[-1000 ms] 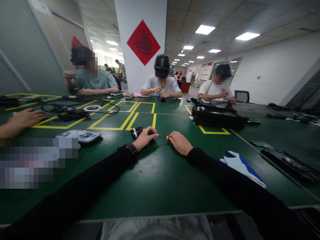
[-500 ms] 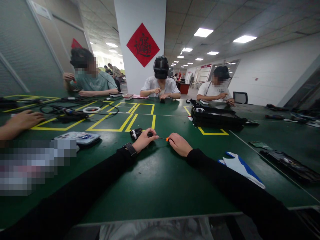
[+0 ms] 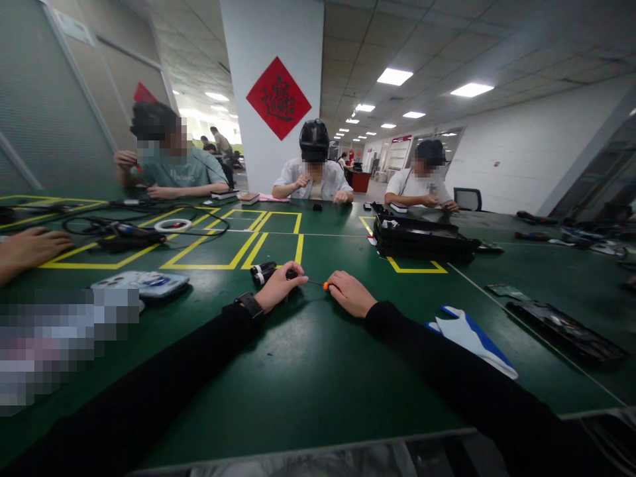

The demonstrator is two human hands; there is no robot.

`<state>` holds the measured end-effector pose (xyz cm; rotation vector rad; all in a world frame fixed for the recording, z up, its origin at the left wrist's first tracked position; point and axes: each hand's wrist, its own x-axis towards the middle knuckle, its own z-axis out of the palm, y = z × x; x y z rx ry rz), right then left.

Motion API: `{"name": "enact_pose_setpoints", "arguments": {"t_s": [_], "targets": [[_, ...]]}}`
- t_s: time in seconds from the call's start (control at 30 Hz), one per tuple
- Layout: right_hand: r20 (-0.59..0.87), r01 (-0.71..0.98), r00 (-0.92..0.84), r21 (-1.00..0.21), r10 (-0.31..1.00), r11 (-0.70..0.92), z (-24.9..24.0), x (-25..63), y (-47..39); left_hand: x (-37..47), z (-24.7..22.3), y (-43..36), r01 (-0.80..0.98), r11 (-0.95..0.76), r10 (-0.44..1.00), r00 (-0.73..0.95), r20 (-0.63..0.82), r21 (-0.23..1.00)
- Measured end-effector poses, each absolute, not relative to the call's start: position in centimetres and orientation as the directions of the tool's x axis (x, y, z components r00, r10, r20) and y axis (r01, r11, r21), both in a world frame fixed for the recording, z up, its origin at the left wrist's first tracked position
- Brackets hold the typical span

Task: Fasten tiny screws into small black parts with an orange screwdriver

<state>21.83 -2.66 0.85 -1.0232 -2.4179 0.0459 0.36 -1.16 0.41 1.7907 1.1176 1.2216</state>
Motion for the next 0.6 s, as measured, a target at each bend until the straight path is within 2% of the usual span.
{"name": "enact_pose_setpoints", "arguments": {"t_s": [0.2,0.4,0.6], "targets": [[0.474,0.639,-0.529,-0.323,0.704,0.698,0.72,21.96,-2.8,0.36,0.58,-1.37,0.274,-0.39,0.919,0.178,0.352,0.879],[0.475,0.701,-0.484,-0.291,0.735,0.651,0.4,21.86,-2.38,0.44,0.54,-1.33,0.274,-0.4,0.914,0.191,0.358,0.875],[0.5,0.668,-0.485,-0.318,0.717,0.673,0.24,22.05,-2.28,0.33,0.49,-1.3,0.266,-0.404,0.912,0.188,0.364,0.875]]}}
